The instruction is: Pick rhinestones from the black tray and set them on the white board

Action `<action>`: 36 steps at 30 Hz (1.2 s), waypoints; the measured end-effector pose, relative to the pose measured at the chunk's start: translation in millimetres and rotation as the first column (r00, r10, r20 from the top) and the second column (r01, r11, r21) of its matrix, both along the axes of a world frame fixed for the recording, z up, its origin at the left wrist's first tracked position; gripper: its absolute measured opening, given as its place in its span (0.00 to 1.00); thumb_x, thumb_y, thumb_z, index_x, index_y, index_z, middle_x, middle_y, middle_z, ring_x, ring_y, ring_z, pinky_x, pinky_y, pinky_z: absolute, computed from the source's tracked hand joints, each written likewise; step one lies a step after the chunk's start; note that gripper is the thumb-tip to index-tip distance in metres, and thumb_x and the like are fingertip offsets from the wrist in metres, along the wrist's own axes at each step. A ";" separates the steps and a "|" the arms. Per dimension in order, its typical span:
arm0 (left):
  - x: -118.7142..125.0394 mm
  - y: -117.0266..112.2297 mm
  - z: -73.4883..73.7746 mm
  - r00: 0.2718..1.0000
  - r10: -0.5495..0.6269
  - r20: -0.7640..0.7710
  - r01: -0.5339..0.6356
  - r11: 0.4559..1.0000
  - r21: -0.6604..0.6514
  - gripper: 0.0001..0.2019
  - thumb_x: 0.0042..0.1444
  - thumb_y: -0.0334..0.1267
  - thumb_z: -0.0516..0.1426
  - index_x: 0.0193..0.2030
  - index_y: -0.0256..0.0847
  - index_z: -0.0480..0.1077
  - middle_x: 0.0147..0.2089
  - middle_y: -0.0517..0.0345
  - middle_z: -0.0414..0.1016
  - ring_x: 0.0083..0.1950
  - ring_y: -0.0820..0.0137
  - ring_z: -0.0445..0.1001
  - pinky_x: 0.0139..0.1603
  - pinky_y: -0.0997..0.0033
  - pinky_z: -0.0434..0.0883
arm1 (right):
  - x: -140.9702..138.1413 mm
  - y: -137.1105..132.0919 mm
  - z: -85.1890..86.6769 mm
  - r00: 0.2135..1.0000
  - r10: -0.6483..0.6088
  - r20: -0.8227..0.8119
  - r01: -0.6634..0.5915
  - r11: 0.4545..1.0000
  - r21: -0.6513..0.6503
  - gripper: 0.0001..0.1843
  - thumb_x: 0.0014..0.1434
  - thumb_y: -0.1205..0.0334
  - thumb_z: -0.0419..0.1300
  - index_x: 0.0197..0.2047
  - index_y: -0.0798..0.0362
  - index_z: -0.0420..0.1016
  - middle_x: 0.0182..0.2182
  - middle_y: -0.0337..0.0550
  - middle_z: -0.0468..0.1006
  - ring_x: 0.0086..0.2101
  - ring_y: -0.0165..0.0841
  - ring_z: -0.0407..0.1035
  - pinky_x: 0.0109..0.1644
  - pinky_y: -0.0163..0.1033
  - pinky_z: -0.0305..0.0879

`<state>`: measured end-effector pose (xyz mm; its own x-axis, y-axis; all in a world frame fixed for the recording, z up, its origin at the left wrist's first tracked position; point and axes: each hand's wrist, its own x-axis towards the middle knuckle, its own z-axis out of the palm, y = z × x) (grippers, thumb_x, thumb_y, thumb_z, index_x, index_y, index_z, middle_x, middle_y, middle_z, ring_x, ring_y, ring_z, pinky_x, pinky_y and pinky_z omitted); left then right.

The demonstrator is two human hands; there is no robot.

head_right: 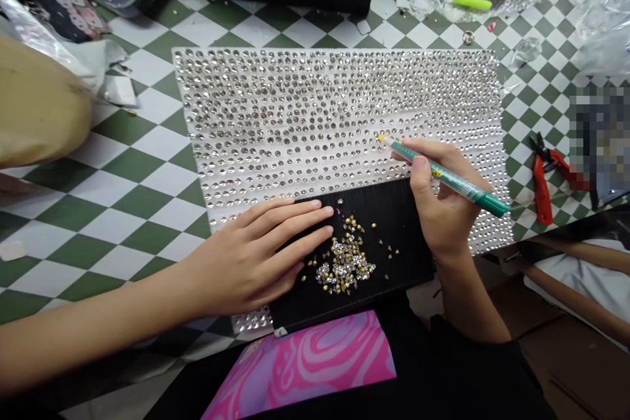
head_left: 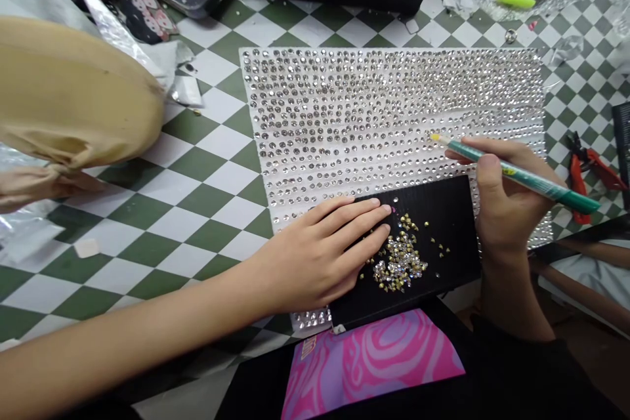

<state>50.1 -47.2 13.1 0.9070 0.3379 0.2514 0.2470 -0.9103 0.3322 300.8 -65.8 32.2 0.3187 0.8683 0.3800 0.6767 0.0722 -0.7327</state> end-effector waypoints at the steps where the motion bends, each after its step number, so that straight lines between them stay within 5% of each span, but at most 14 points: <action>1: 0.0 0.0 0.2 1.000 0.000 -0.001 0.000 1.000 0.000 0.22 0.61 0.41 0.52 0.61 0.37 0.63 0.67 0.54 0.63 0.67 0.64 0.61 0.68 0.62 0.57 | 0.2 0.0 -0.4 1.000 -0.002 0.000 0.002 1.000 0.011 0.10 0.61 0.68 0.56 0.41 0.52 0.79 0.35 0.37 0.81 0.34 0.30 0.78 0.40 0.40 0.75; 36: 0.7 -0.3 0.9 1.000 0.004 -0.002 -0.004 1.000 0.011 0.22 0.61 0.41 0.52 0.61 0.37 0.64 0.67 0.53 0.64 0.66 0.64 0.61 0.68 0.62 0.58 | 2.6 -1.2 -0.2 0.997 0.029 0.065 -0.024 0.997 -0.078 0.09 0.62 0.65 0.56 0.42 0.50 0.79 0.37 0.37 0.81 0.37 0.32 0.78 0.44 0.43 0.75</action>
<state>50.8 -47.5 14.1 0.9062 0.3390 0.2529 0.2516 -0.9127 0.3219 303.4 -67.0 32.0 0.2712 0.9038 0.3311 0.7225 0.0361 -0.6904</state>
